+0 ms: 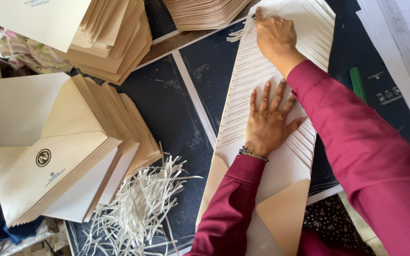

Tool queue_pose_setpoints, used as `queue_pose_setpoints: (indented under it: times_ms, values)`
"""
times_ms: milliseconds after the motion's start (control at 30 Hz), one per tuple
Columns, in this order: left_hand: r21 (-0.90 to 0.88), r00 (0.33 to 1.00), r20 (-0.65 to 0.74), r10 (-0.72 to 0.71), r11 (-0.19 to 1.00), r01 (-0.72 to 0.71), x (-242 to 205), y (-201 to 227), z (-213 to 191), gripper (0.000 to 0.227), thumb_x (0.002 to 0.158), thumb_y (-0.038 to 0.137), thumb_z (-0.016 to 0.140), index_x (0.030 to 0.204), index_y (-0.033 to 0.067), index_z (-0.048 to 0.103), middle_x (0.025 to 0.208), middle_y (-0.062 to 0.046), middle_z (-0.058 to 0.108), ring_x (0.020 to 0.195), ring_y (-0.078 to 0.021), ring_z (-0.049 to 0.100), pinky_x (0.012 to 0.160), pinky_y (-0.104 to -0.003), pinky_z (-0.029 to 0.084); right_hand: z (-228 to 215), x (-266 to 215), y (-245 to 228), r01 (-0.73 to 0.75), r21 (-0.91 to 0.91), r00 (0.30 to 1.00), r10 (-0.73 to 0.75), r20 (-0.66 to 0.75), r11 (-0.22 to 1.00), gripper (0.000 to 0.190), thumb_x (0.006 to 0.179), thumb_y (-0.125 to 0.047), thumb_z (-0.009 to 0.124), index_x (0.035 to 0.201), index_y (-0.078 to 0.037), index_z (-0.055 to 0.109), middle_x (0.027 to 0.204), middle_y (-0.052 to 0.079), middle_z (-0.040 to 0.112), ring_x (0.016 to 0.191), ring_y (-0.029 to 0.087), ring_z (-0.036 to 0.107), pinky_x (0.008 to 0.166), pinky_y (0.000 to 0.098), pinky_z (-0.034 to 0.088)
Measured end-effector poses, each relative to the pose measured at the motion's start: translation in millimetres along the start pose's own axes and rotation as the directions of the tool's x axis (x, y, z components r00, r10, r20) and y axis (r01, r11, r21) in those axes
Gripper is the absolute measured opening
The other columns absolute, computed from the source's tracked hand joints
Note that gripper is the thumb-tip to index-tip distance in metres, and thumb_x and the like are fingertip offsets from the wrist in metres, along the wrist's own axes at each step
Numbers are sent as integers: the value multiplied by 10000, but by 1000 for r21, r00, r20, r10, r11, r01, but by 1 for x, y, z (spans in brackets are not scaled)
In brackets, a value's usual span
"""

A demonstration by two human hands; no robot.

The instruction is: The person aligns a stack of white paper sheets and uses a green tool to crease the edges. They then place shredded paper filler into the envelopes and fold the flaps closed. Finally, the person stacks the completed envelopes on the table.

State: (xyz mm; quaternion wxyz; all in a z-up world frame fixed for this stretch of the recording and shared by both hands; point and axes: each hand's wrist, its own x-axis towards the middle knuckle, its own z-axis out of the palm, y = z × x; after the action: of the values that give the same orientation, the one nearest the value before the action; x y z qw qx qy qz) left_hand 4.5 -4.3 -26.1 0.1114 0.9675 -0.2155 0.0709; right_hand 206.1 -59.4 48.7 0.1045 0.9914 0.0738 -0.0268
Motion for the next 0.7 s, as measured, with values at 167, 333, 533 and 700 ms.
queue_pose_setpoints:
  times_ms: [167,333,533,700]
  values:
    - [-14,999,48,1,1000,0,2,0,-2,711,965,709,280,1544,355,494,1730,5,263,1634,-316,148,1314,-579,95,-5,9,-3,-52,25,998,52,17,998,715,982,14,420,1667,-120,269,1020,201,745,900,374,741,737,485,594]
    - [-27,997,71,14,1000,-12,2,-2,-3,695,969,695,306,1545,351,486,1729,-9,264,1636,-323,113,1312,-582,76,-5,13,-7,-80,-21,992,77,-101,997,693,944,-34,478,1622,-150,391,1008,174,784,908,335,759,683,454,577]
    - [-40,998,51,24,999,-22,1,-2,-1,677,975,677,335,1539,338,496,1722,-15,286,1633,-332,135,1311,-589,92,-13,20,-1,-118,-9,991,117,-66,993,693,944,-20,514,1616,-111,374,1017,195,763,875,345,755,658,461,583]
    - [127,994,-109,6,992,8,-3,-2,7,770,973,812,364,1640,431,306,1756,57,258,1645,-271,257,1322,-539,252,-21,11,21,-271,796,884,467,-17,542,460,1111,-285,399,654,-252,358,567,-108,328,502,70,285,457,287,194]
